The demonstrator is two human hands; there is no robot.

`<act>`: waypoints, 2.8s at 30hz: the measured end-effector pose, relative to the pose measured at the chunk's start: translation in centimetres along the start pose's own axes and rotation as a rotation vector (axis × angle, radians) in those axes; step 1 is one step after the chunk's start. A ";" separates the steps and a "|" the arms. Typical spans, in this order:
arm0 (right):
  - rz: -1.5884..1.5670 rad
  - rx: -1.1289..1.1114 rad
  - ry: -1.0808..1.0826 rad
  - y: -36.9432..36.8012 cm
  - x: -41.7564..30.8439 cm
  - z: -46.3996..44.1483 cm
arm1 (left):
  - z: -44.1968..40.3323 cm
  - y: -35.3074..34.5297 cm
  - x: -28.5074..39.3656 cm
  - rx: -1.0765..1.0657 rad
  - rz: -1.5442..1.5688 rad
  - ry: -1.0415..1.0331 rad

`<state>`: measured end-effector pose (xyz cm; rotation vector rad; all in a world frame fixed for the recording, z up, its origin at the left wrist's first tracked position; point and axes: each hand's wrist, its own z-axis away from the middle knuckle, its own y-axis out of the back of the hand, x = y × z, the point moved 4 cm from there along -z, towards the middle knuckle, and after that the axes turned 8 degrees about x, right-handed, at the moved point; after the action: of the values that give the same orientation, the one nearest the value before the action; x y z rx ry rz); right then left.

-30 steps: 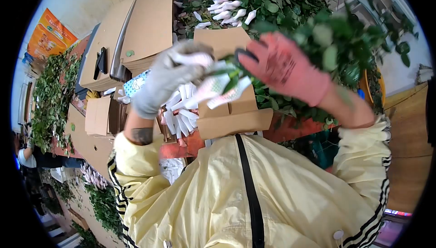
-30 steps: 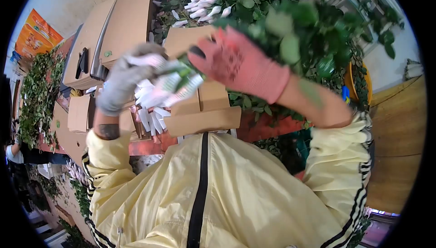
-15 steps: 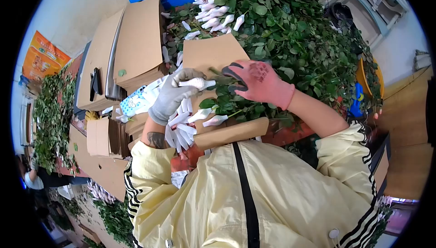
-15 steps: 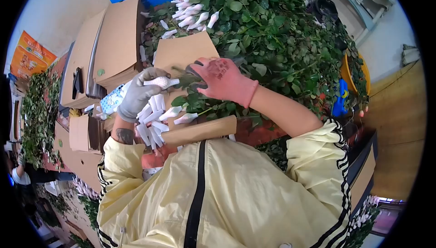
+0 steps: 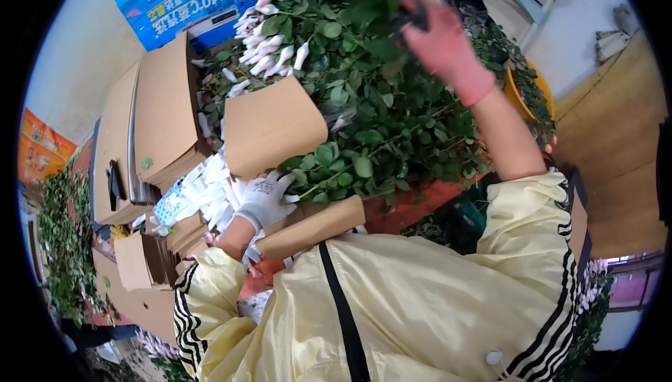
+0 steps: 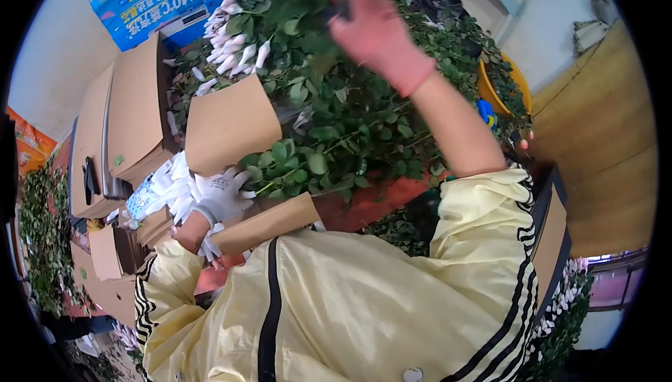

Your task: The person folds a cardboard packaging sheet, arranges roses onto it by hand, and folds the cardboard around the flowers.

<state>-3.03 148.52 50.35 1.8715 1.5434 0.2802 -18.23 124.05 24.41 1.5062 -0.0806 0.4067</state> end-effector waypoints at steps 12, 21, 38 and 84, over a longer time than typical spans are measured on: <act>-0.015 0.787 -0.029 19.3 11.3 -1.1 | 1.2 4.4 2.8 0.342 0.070 -0.169; 0.299 -0.544 0.715 3.9 -8.0 9.1 | 7.4 16.7 10.2 0.920 0.717 -0.314; 0.225 -0.231 0.660 3.3 -6.7 9.7 | 16.9 7.2 -8.9 0.972 0.488 0.544; -0.033 1.031 -0.970 20.6 1.6 35.4 | 5.0 7.2 10.1 0.356 1.197 -0.108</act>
<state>33.41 135.83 36.46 2.1080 1.0157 -1.4800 -10.06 121.37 34.68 1.6952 -1.0709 1.3371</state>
